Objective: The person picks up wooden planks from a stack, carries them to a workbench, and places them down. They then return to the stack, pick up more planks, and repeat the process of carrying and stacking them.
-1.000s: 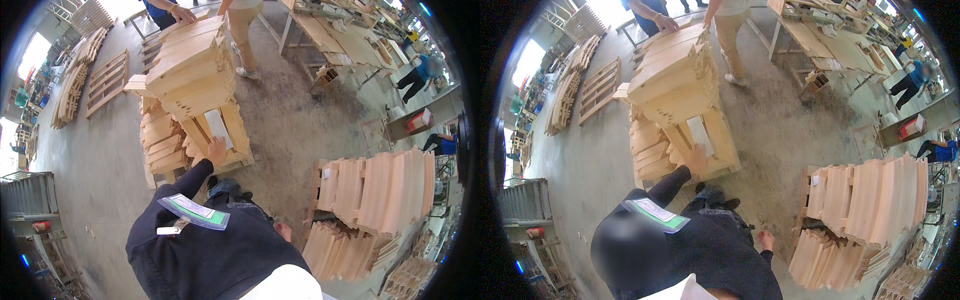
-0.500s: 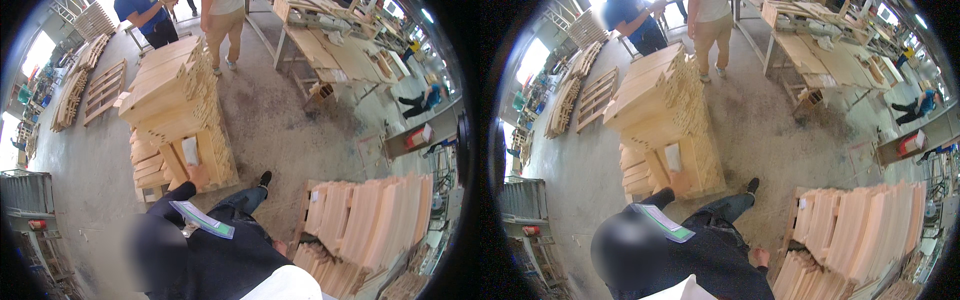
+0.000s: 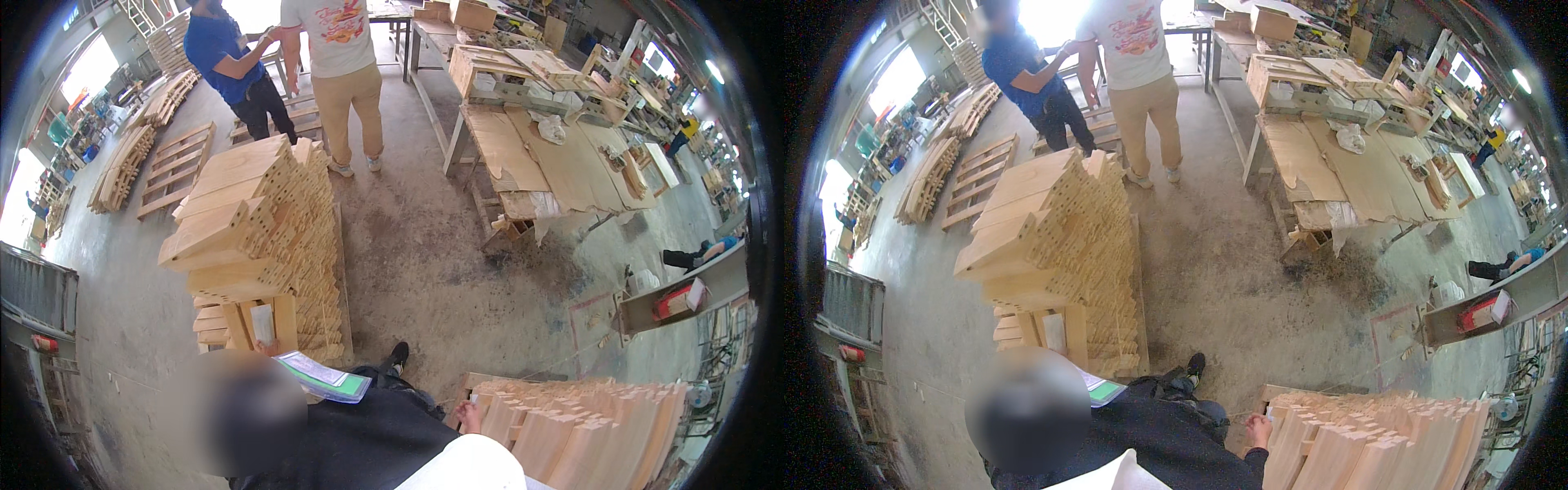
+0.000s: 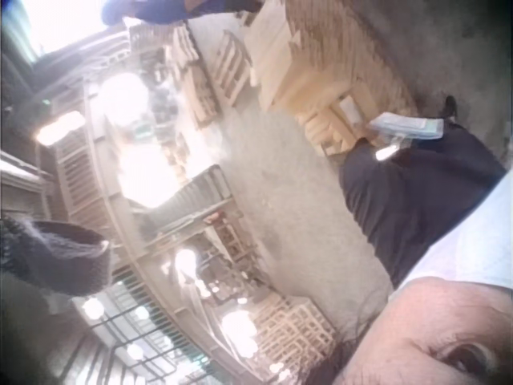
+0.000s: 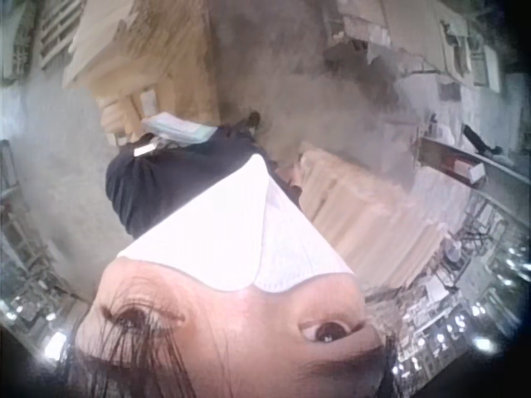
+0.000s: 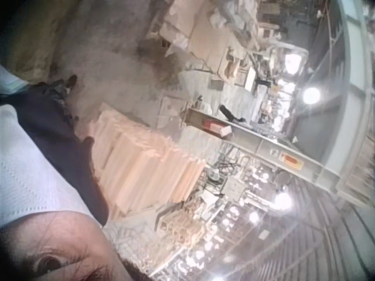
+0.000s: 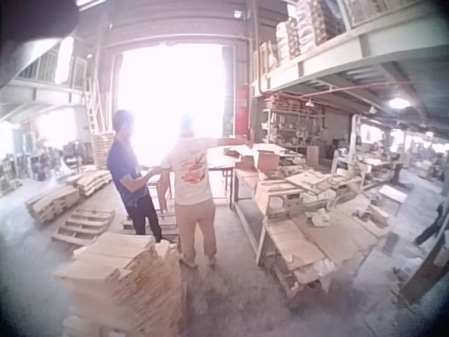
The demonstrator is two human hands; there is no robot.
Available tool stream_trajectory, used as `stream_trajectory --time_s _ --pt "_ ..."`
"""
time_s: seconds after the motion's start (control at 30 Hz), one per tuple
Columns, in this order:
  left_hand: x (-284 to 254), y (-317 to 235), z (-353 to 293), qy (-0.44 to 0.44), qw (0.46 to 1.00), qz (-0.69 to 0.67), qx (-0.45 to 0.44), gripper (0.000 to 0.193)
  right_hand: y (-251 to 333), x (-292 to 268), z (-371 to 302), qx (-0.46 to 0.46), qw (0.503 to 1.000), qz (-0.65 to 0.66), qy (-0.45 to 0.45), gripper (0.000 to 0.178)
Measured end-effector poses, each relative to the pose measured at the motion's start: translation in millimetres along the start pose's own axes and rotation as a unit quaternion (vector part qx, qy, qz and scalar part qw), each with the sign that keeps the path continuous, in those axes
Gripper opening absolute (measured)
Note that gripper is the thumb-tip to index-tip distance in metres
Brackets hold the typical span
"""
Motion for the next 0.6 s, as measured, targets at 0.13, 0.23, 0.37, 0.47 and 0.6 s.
stream_trajectory --time_s 0.13,0.23,0.37,0.47,0.6 --pt "-35 -22 17 -0.024 0.998 -0.041 -0.050 0.060 56 -1 15 -0.025 0.999 -0.020 -0.005 0.015" --pt "-49 -31 8 -0.051 0.990 -0.082 -0.100 0.069 94 12 18 -0.008 0.997 -0.081 0.000 0.015" --pt "-47 -73 6 -0.093 0.978 -0.140 -0.122 0.081 107 16 51 -0.002 0.987 -0.156 0.029 0.016" --pt "-18 -106 21 -0.163 0.973 -0.163 -0.025 0.078 133 24 50 0.018 0.986 -0.161 0.033 0.018" --pt "-2 -179 51 -0.169 0.961 -0.194 0.104 0.075 151 -5 80 -0.108 0.972 -0.208 0.001 0.020"
Point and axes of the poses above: each hand's wrist, its own z-axis towards the middle knuckle, its own x-axis out of the palm, y = z × x, the point moved 6 cm from there along z, towards the middle knuckle, and after that the axes turned 10 degrees about x, right-handed, at the moved point
